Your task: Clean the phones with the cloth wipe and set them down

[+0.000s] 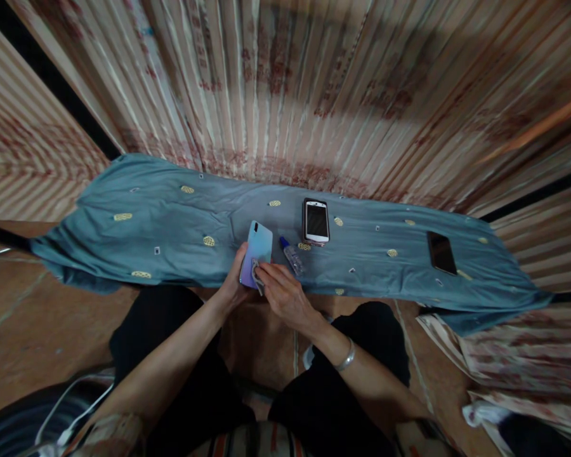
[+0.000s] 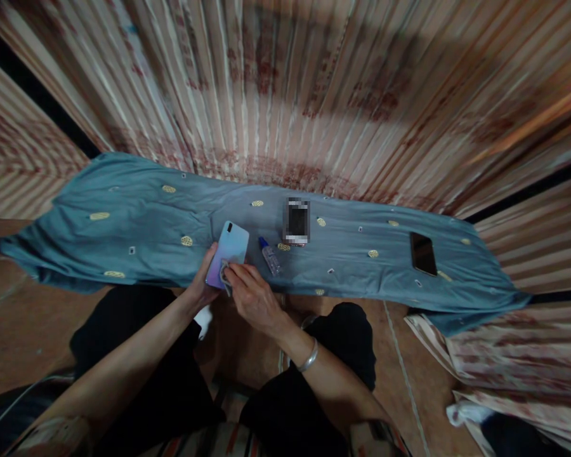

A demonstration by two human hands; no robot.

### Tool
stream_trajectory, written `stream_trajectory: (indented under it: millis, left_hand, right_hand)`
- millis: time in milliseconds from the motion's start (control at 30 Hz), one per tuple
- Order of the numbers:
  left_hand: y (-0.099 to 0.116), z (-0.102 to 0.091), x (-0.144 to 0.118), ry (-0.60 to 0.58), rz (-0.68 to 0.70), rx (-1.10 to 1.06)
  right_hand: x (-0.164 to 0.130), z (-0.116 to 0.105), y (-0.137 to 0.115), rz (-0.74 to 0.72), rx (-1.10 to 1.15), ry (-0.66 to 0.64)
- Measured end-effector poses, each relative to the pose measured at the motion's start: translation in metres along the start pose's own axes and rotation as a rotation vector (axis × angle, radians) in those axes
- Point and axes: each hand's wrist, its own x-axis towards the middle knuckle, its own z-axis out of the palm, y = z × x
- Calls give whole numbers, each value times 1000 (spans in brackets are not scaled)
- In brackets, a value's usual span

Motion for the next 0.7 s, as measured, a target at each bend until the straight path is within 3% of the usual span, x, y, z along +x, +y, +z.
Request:
stream_trajectory:
  millis: [200,367,567,700]
  left_hand:
    - [-15,1,-2,-17,87,43]
    - [-22,0,-2,-61,103,81]
    - [-23,0,-6,-49,67,88]
    - [-25,-6,-9,-49,-70,163]
  right_hand:
    - [8,-6,19,88,-40,-18]
    - [8,-5,21,109,-56,2]
    - [9,-3,24,124,-59,28]
    - [11,-6,40,177,-72,50]
